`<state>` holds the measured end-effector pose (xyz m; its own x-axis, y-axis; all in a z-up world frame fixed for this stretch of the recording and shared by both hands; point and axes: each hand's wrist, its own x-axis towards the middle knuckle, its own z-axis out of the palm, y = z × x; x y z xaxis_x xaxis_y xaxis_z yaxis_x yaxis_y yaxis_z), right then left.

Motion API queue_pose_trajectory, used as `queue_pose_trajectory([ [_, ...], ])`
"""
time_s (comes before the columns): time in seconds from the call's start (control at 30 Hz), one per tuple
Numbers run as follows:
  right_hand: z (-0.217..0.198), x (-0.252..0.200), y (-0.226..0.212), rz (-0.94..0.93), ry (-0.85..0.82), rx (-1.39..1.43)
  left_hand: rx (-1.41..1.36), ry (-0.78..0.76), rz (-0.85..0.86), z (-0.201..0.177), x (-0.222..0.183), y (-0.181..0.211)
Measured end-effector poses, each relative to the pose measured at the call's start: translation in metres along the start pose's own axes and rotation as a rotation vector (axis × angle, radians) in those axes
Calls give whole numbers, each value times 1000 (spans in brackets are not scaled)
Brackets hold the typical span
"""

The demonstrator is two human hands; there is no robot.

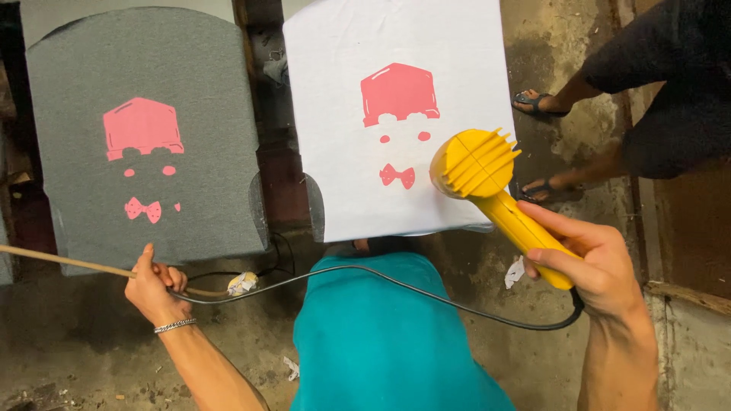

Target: Using a handheld heat gun to dry screen-printed ink on multiple garments on a rotating carousel.

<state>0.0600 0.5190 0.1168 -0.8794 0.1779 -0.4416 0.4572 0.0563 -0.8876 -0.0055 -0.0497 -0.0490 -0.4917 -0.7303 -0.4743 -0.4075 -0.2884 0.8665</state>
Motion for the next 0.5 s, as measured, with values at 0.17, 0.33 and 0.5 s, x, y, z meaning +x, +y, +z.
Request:
queue_pose_trajectory([
  [0.17, 15, 5, 0, -29, 5, 22, 21, 12, 10, -4, 0, -1],
  [0.33, 6, -2, 1, 16, 37, 35, -3, -10, 1, -3, 6, -6],
  [0.5, 26, 12, -6, -28, -46, 4, -11, 0, -3, -5, 10, -7],
])
